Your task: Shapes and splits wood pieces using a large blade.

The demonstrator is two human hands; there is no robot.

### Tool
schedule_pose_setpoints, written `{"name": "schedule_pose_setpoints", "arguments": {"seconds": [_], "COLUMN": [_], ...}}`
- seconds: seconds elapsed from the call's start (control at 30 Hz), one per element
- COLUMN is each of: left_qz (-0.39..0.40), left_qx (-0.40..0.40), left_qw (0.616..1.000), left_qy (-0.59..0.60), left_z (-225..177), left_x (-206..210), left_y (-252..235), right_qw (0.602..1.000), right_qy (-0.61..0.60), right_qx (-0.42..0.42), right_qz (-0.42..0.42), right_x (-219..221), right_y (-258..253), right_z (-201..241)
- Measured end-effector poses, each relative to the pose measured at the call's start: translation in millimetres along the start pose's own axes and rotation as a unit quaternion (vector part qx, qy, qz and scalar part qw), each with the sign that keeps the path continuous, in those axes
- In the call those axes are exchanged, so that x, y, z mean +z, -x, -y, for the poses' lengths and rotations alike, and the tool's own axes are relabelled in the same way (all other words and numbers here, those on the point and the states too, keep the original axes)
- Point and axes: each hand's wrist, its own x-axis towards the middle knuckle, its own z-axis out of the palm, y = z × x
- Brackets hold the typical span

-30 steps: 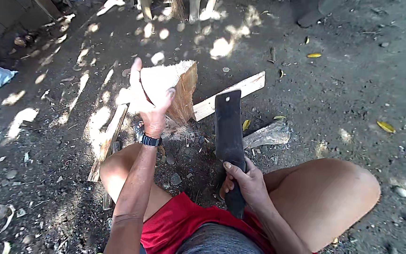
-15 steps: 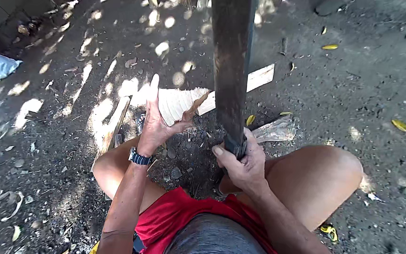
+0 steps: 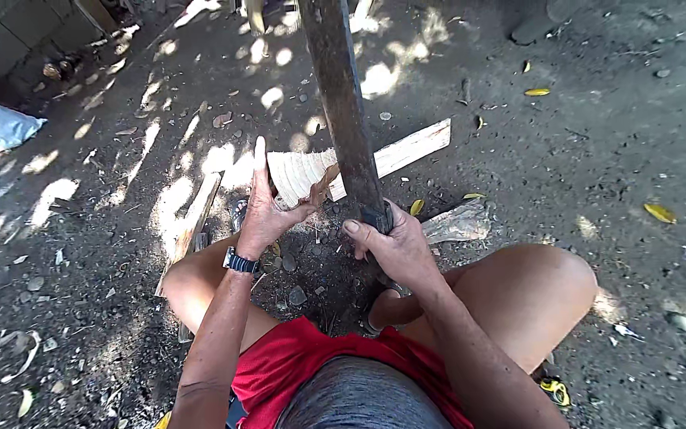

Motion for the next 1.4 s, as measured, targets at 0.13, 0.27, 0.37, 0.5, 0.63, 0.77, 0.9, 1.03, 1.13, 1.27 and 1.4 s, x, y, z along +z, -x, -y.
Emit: {"name": "schedule_pose_setpoints", "arguments": {"seconds": [0.13,0.27,0.37,0.5,0.63,0.77,0.9,1.03,1.13,1.27,1.4], "left_qz": [-0.035,-0.031,-0.032,-0.019,-0.017,-0.029,-0.076,-0.073,-0.048,-0.049,-0.048], "left_qx": [-0.027,-0.017,-0.030,-0.041,-0.028,-0.052,-0.137,-0.112,-0.051,-0.042,-0.045], "left_qw": [0.994,0.994,0.992,0.990,0.995,0.989,0.981,0.985,0.993,0.994,0.992], "left_qy": [-0.098,-0.100,-0.115,-0.130,-0.095,-0.132,-0.111,-0.106,-0.093,-0.094,-0.105], "left_z": [4.3,6.4,9.6,-10.2,-2.3,-3.8,6.3,18.4,12.2,2.5,3.9], "left_x": [10.0,5.2,1.1,-3.8,-4.7,-13.2,-45.8,-57.1,-55.8,-42.4,-36.4], "left_y": [-20.2,-28.6,-25.9,-10.3,-3.7,12.2,22.2,23.5,8.3,3.9,5.8], "right_qw": [0.998,0.991,0.956,0.883,0.930,0.978,0.948,0.984,0.988,0.935,0.926], "right_qy": [0.046,0.036,-0.023,-0.110,-0.040,0.173,0.201,0.164,0.040,-0.035,-0.011], "right_qx": [-0.018,-0.100,-0.273,-0.436,-0.342,0.111,0.236,0.063,-0.144,-0.348,-0.372], "right_qz": [-0.042,-0.082,-0.109,-0.136,-0.124,0.014,0.068,0.017,-0.033,-0.050,-0.058], "right_x": [3.9,-4.5,-16.4,-29.0,-18.4,-7.3,3.6,13.7,25.0,20.4,18.2], "right_y": [-2.5,0.3,6.5,8.5,2.7,-2.5,21.1,6.3,-7.7,-12.1,-17.7], "right_z": [0.7,40.9,93.8,152.6,115.6,-60.1,-110.4,-35.1,35.4,121.3,127.9]}}
